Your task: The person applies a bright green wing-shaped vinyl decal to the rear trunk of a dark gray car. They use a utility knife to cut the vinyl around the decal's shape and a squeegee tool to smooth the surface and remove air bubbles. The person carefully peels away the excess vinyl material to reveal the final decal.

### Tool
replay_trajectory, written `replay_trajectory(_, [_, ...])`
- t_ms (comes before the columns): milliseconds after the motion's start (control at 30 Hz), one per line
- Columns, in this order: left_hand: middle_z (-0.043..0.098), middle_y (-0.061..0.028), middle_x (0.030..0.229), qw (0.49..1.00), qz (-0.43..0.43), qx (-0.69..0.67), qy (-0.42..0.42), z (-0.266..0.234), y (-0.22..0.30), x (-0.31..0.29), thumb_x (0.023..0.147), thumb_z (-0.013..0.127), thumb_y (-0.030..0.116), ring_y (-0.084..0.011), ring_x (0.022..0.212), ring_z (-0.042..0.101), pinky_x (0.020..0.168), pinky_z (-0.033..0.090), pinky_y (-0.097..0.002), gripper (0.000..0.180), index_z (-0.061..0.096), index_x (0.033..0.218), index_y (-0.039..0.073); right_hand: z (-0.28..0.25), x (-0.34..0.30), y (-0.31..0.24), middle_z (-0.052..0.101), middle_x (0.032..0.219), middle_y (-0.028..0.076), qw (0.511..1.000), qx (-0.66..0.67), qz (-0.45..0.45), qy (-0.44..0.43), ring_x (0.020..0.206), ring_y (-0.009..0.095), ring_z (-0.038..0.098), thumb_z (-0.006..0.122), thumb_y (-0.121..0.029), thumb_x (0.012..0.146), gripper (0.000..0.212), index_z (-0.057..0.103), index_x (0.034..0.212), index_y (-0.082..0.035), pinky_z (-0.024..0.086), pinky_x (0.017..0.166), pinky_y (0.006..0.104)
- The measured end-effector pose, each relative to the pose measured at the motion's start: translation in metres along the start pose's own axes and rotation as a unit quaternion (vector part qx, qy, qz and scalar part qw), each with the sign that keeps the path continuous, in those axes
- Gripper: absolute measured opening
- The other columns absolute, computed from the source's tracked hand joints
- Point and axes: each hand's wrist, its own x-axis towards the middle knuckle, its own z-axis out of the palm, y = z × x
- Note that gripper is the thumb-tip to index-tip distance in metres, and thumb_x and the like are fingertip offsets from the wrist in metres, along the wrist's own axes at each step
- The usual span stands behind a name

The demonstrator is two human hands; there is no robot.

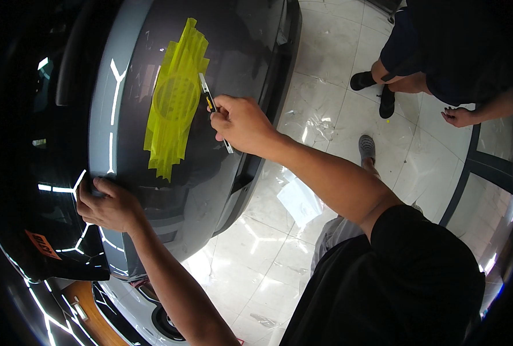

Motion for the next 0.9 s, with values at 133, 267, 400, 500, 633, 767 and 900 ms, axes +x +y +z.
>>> replay_trajectory(133, [0.056,-0.0159,0.116,1.000,-0.001,0.000,-0.001,0.003,-0.003,0.000,0.092,0.039,0.046,-0.0310,0.108,0.052,0.093,0.040,-0.0475,0.049,0.063,0.118,0.012,0.007,-0.005,-0.002,0.064,0.070,0.008,0.999,0.038,-0.002,0.033,0.061,0.015,0.068,0.054,-0.010,0.091,0.015,0.058,0.093,0.004,0.050,0.053,0.0268])
replay_trajectory(267, [0.056,-0.0157,0.116,1.000,0.001,-0.003,0.002,0.004,-0.002,-0.001,0.092,0.038,0.046,-0.0311,0.108,0.052,0.093,0.040,-0.0483,0.049,0.062,0.118,0.012,0.010,-0.002,-0.001,0.064,0.074,0.007,0.996,0.083,0.025,0.016,0.062,0.015,0.068,0.054,-0.012,0.093,0.017,0.059,0.097,0.004,0.050,0.054,0.0261])
replay_trajectory(400, [0.056,-0.0154,0.116,1.000,0.001,-0.009,0.001,0.003,-0.002,-0.001,0.092,0.038,0.046,-0.0308,0.109,0.052,0.093,0.040,-0.0483,0.049,0.062,0.119,0.012,0.009,-0.003,-0.007,0.064,0.077,0.008,0.993,0.111,0.034,0.014,0.063,0.014,0.068,0.053,-0.012,0.093,0.017,0.058,0.098,0.004,0.050,0.054,0.0259])
replay_trajectory(500, [0.056,-0.0153,0.115,1.000,-0.003,-0.009,-0.005,0.001,0.000,0.000,0.092,0.038,0.045,-0.0305,0.109,0.051,0.093,0.040,-0.0476,0.049,0.062,0.119,0.012,0.009,-0.001,-0.006,0.064,0.078,0.008,0.995,0.095,0.033,0.000,0.064,0.014,0.067,0.053,-0.012,0.093,0.018,0.058,0.101,0.004,0.050,0.055,0.0257])
replay_trajectory(633, [0.056,-0.0151,0.114,1.000,0.001,0.003,-0.004,0.003,-0.001,0.000,0.092,0.039,0.045,-0.0302,0.108,0.051,0.093,0.040,-0.0470,0.048,0.062,0.119,0.011,0.009,-0.004,-0.009,0.064,0.079,0.008,0.993,0.109,0.034,0.008,0.063,0.014,0.067,0.053,-0.012,0.094,0.019,0.058,0.101,0.005,0.050,0.054,0.0257])
replay_trajectory(767, [0.056,-0.0152,0.114,1.000,-0.001,0.003,-0.005,0.001,0.001,0.000,0.092,0.040,0.044,-0.0302,0.107,0.051,0.093,0.040,-0.0469,0.048,0.062,0.118,0.011,0.013,-0.003,-0.007,0.064,0.079,0.008,0.993,0.118,0.030,0.011,0.063,0.014,0.067,0.053,-0.012,0.094,0.019,0.058,0.100,0.005,0.051,0.054,0.0260])
replay_trajectory(900, [0.056,-0.0155,0.114,1.000,-0.009,-0.004,-0.010,0.000,0.002,-0.001,0.092,0.040,0.044,-0.0306,0.108,0.051,0.092,0.040,-0.0472,0.048,0.062,0.118,0.011,0.015,-0.003,-0.006,0.064,0.078,0.008,0.993,0.112,0.033,0.002,0.062,0.015,0.067,0.052,-0.012,0.094,0.020,0.058,0.101,0.005,0.051,0.054,0.0258])
